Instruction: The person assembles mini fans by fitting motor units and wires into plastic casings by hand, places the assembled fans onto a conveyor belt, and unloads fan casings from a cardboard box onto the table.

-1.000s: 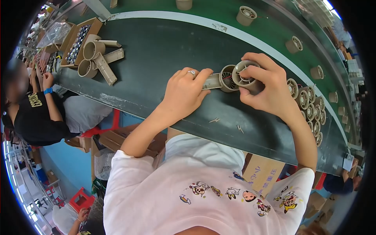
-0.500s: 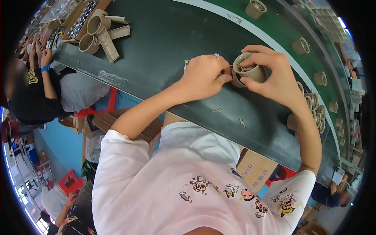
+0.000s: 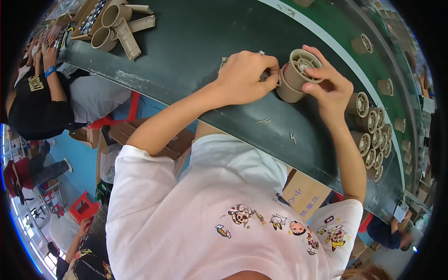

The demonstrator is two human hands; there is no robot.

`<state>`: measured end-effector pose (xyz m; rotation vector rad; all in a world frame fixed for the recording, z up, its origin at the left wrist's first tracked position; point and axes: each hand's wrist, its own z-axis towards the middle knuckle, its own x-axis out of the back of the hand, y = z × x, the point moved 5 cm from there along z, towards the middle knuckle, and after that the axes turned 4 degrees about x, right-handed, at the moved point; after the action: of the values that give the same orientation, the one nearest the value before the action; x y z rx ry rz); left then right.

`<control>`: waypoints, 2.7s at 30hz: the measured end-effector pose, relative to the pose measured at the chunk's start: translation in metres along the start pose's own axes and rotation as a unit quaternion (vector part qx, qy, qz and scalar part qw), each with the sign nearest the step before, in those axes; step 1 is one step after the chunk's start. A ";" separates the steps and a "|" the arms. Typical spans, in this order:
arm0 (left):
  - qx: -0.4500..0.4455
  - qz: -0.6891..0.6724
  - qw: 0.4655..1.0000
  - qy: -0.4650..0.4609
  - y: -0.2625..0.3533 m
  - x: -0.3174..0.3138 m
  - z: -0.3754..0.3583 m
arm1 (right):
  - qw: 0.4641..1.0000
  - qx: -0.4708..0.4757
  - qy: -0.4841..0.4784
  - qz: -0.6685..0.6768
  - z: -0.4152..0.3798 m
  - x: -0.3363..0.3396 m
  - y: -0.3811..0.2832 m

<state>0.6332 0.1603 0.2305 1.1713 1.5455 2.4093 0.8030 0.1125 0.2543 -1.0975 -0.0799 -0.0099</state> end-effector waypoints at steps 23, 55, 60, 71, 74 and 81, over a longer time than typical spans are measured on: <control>-0.130 0.121 0.984 -0.021 -0.006 0.031 -0.017 | 0.959 0.099 -0.164 -0.208 -0.034 0.007 0.009; 0.218 0.334 0.879 0.261 -0.071 0.179 0.139 | 0.944 0.145 0.011 -0.297 -0.042 0.005 -0.008; 0.171 0.343 0.923 0.014 0.003 0.047 0.043 | 0.950 0.077 0.004 -0.304 -0.021 -0.032 -0.008; 0.159 0.507 0.795 0.291 0.005 0.153 -0.027 | 0.938 0.056 -0.015 -0.341 -0.020 -0.037 -0.015; 0.265 0.526 0.750 0.302 -0.030 0.178 -0.047 | 0.930 0.048 -0.008 -0.365 -0.025 -0.031 -0.019; 0.294 0.304 0.811 0.404 -0.102 0.198 -0.076 | 0.943 0.032 0.001 -0.330 -0.034 -0.026 -0.018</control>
<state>0.4110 0.2358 0.2448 0.7615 2.6559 3.2410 0.7787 0.0735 0.2533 -0.9624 -0.4415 -0.6069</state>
